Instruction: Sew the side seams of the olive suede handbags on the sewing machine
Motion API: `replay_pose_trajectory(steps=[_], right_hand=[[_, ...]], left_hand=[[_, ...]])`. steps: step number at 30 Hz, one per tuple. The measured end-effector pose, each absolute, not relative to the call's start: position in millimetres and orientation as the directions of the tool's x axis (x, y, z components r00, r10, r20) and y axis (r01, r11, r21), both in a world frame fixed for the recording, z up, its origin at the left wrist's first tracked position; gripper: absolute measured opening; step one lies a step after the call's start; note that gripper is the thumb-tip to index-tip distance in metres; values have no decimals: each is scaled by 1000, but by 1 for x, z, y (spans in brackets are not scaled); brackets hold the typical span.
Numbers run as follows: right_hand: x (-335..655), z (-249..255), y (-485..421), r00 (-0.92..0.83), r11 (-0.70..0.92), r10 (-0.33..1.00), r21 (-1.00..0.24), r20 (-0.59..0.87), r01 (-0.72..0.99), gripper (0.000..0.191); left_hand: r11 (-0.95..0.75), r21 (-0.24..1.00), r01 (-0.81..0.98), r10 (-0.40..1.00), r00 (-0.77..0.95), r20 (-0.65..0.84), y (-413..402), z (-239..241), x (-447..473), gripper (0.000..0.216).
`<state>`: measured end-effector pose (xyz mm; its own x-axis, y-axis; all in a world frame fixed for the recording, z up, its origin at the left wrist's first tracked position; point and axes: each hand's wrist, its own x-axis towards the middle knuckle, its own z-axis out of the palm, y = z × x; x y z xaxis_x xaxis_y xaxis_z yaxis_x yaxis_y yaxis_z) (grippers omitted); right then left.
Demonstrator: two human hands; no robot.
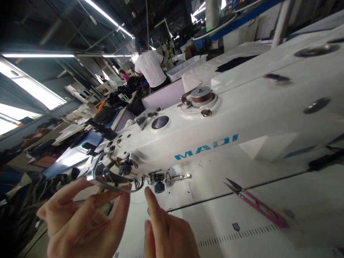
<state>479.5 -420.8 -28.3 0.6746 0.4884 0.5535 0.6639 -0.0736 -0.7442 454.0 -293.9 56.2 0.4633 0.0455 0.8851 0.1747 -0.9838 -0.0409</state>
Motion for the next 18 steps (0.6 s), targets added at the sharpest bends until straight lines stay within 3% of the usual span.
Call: replay_pose_trajectory(steps=[7,12,16,18], right_hand=[[483,-20,-397,674,-131,518,-730,526,670,67],[491,-9,-408,673,-207,497,-678,548,705,46],[501,-2,-410,711,-164,504,-754,490,636,26],[501,-2,-408,708,-117,517,-780,481,615,26]], left_hand=[[-997,-29,77,16,533,846,-287,61,452,16],[-998,-44,37,-16,562,827,-287,64,454,14],[-1000,11,6,13,589,808,-288,62,454,15],[-1000,19,-1,15,598,802,-287,60,454,14]])
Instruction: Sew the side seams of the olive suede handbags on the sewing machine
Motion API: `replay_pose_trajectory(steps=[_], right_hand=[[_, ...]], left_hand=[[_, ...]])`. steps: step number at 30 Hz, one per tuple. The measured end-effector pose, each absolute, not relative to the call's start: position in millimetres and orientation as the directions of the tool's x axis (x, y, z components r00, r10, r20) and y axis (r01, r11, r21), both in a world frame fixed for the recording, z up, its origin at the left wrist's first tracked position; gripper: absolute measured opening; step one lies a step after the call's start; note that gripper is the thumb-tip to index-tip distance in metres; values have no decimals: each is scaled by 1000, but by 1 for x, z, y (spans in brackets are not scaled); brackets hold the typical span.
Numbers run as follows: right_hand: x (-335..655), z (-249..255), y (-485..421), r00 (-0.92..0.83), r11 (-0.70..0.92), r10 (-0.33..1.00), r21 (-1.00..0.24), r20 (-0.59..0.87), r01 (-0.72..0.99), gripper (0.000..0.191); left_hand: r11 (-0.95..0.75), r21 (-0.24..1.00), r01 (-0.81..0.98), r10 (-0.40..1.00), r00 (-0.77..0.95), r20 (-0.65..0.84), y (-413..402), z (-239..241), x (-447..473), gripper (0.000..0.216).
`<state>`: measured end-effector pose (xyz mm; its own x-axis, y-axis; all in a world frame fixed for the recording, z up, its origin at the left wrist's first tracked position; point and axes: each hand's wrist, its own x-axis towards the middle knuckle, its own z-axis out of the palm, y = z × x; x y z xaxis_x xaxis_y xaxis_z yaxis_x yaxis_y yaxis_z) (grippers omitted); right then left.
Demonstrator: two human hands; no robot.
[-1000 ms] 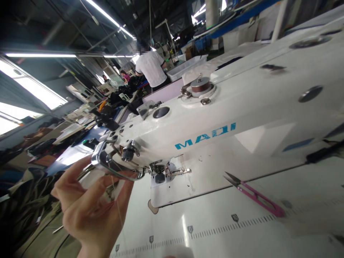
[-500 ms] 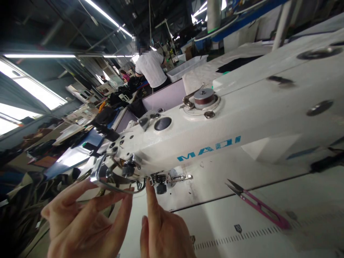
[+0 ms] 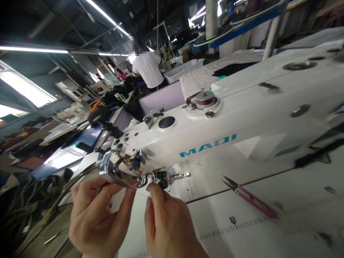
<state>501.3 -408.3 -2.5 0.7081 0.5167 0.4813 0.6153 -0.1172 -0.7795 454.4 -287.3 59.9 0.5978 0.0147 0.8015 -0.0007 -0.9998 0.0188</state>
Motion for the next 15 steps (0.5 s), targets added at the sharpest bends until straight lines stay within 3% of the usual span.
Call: replay_pose_trajectory(steps=[5,9,15], right_hand=[[491,-11,-405,688,19,487,-795,537,607,28],[485,-4,-407,807,113,422,-907,413,405,9],[497,19,-409,853,265,385,-927,354,265,14]], left_hand=[[-999,-28,16,-13,579,816,-287,62,458,12],[-997,-66,31,-36,580,814,-287,64,460,15],[-1000,-21,13,-9,608,794,-287,57,453,12]])
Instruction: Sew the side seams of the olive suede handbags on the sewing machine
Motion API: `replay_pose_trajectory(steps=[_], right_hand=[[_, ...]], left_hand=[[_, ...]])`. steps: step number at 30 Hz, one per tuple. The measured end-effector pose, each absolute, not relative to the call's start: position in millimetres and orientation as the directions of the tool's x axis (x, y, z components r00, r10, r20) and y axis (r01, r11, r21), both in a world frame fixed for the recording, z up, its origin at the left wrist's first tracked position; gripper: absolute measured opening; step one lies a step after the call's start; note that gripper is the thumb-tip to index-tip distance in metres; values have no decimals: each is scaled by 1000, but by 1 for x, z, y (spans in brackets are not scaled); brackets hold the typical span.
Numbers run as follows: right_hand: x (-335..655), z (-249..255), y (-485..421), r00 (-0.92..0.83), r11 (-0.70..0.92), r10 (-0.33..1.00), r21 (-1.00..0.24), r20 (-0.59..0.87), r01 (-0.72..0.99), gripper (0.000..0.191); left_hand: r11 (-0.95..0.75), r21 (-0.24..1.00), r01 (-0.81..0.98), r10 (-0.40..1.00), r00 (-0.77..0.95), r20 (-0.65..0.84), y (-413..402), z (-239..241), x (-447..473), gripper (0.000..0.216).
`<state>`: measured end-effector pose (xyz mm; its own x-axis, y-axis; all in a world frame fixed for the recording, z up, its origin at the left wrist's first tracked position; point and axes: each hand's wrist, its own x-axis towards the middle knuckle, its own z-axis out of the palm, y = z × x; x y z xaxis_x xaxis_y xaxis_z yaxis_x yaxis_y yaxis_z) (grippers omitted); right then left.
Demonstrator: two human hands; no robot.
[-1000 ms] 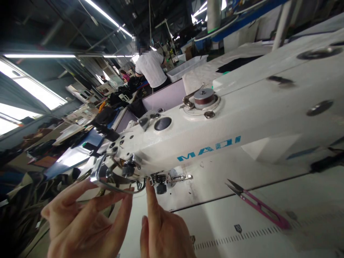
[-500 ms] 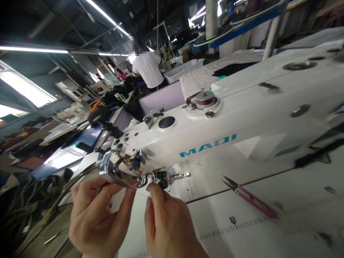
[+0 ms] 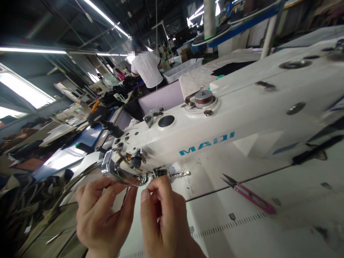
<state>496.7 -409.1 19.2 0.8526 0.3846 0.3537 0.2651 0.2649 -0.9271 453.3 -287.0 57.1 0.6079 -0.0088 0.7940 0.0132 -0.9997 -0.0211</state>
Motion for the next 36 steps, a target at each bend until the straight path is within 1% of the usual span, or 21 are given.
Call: replay_pose_trajectory(steps=[3,5,7,9,11,14,18,20,22,26,29,32,36], right_hand=[[503,23,-406,862,237,351,-925,366,297,12],[505,25,-404,858,156,297,-908,419,390,8],[506,28,-404,822,45,246,-854,513,519,7],[507,30,-407,777,-51,231,-791,585,610,10],[508,30,-411,761,-112,238,-761,604,639,12],[510,29,-416,774,-165,240,-761,586,627,11],[512,27,-418,741,-243,205,-701,639,671,11],[511,26,-417,727,-257,203,-681,656,686,11],[511,25,-415,717,-257,202,-671,667,696,11],[511,24,-414,679,-273,209,-625,704,731,12],[514,23,-412,650,-305,215,-582,729,754,12],[518,23,-408,600,-363,208,-509,773,781,8],[524,26,-404,534,-408,227,-418,815,812,5]], left_hand=[[-999,42,1,34,605,796,-288,53,449,15],[-995,97,-17,68,599,798,-290,52,448,17],[-992,127,-21,91,585,806,-292,53,448,17],[-994,113,-4,92,561,822,-293,56,449,17],[-997,72,30,76,537,840,-292,59,452,16],[-998,43,51,64,515,855,-290,61,458,14],[-999,44,25,51,499,865,-291,59,464,13],[-999,28,23,35,504,863,-291,58,464,13],[-999,37,23,43,508,860,-290,56,462,13],[-991,131,-26,99,514,852,-287,52,453,14],[-973,218,-76,142,549,824,-289,47,443,15],[-945,304,-119,183,578,795,-296,40,437,17],[-886,406,-224,208,591,780,-306,32,436,24]])
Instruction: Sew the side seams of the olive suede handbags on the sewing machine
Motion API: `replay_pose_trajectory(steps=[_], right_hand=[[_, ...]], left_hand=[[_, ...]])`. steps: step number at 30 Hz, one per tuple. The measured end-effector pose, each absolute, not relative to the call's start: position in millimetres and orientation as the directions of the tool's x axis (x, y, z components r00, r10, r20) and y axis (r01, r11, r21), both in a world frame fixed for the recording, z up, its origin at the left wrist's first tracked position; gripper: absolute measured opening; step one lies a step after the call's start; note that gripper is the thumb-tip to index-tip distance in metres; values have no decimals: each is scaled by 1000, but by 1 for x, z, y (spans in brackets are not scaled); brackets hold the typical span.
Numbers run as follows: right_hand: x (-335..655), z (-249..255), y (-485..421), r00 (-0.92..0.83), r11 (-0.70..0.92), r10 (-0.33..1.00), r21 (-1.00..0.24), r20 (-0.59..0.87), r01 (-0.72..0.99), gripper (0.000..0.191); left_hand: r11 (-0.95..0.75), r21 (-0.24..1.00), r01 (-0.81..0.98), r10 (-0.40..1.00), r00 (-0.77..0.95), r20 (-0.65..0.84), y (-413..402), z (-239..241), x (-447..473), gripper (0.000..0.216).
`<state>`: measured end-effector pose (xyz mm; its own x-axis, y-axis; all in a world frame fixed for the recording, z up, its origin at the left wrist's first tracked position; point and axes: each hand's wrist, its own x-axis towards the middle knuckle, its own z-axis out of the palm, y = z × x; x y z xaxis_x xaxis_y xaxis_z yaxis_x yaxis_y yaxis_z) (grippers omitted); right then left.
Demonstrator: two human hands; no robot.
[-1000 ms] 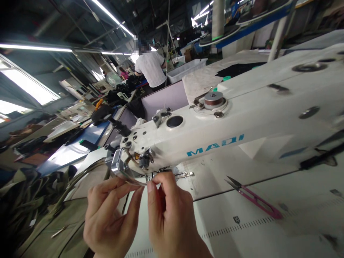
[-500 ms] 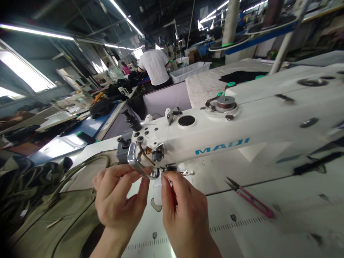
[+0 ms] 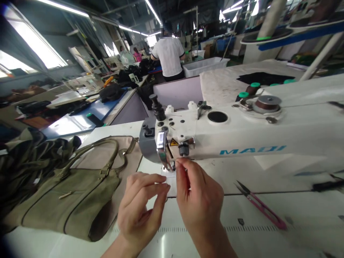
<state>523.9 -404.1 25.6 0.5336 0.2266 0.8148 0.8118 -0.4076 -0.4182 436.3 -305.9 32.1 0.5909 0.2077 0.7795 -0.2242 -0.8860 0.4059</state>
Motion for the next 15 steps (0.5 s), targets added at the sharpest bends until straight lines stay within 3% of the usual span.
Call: replay_pose_trajectory(steps=[7,15], right_hand=[[527,27,-407,487,-416,255,-360,835,835,1],[541,31,-422,349,-379,413,-190,841,906,7]], left_hand=[[-815,510,-275,291,567,771,-305,30,439,21],[-799,546,-253,338,562,755,-306,16,434,18]])
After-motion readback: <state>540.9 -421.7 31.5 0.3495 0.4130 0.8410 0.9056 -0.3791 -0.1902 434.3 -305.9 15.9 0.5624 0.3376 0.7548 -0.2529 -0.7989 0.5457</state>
